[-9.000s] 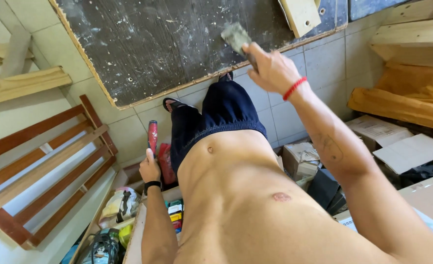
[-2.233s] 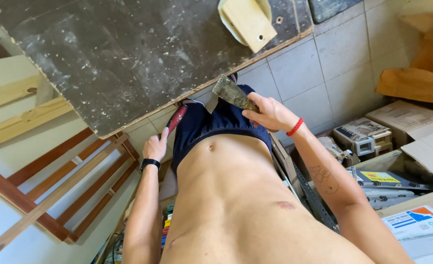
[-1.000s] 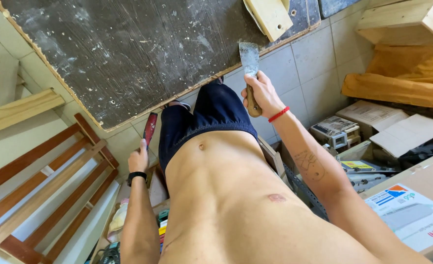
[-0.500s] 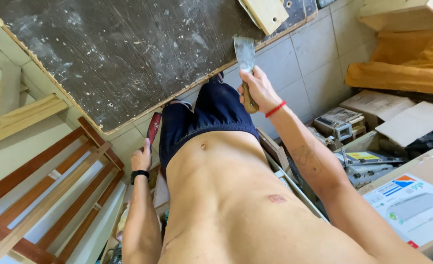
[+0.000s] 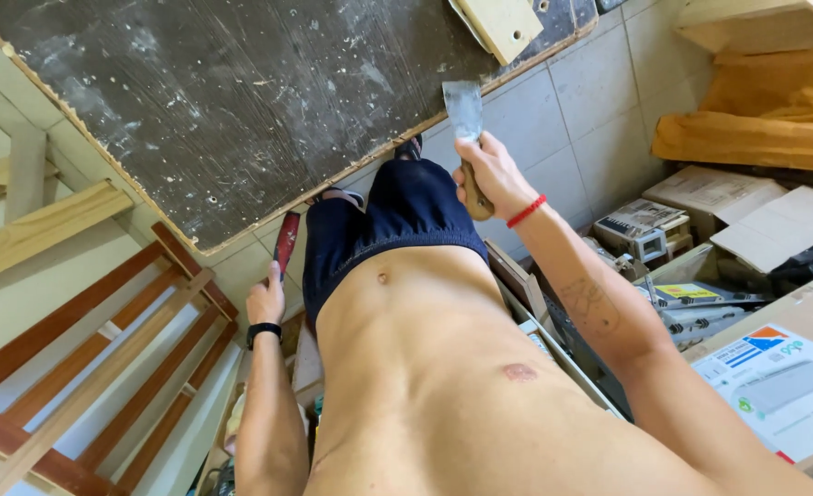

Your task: Scraping, filing, and wiping down a wooden surface using hand tools in a workshop environment.

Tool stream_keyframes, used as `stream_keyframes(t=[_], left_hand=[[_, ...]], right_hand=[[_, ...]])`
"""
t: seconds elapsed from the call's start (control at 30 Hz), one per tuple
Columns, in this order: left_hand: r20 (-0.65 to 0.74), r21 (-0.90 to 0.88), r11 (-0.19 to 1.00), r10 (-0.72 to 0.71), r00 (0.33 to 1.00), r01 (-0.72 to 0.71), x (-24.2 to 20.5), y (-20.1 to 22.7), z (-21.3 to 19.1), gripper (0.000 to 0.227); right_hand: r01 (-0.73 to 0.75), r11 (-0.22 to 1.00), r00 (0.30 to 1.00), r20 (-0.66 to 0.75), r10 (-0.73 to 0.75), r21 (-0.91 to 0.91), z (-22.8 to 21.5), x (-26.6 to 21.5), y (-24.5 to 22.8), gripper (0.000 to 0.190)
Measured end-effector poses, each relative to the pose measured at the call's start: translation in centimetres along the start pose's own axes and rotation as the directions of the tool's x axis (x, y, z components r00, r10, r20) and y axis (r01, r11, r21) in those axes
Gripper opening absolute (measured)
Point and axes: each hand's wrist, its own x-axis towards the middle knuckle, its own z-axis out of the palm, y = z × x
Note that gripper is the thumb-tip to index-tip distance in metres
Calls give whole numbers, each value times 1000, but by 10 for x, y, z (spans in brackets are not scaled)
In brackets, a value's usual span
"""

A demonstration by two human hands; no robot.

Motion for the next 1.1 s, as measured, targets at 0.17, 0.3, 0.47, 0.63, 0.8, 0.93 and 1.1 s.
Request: stream_keyframes(t=[0.17, 0.3, 0.47, 0.63, 0.8, 0.93, 1.1], left_hand=[[29, 18, 999, -42, 999, 42, -4, -9, 8, 102], [34, 60, 998, -29, 999, 27, -17, 3, 1, 100], [36, 47, 999, -26, 999, 24, -10, 4, 0, 100], [17, 23, 1000, -18, 1000, 17, -3, 7, -4, 98], [12, 52, 999, -8, 1000, 7, 2, 11, -4, 97], [2, 20, 1000, -14, 1000, 14, -5, 11, -6, 96], [38, 33, 999, -16, 999, 15, -25, 17, -10, 102]], right_hand=[[21, 1000, 1000, -10, -21, -13, 2, 16, 7, 18], [40, 998, 999, -20, -41, -52, 0, 3, -1, 18], [78, 996, 997, -23, -79, -50, 3, 16, 5, 19], [38, 998, 999, -5, -39, -58, 7, 6, 0, 17], [121, 991, 992, -12, -122, -59, 5, 20, -8, 17], [36, 994, 999, -2, -37, -100, 3, 5, -5, 18], [76, 994, 997, -8, -77, -81, 4, 8, 2, 19]])
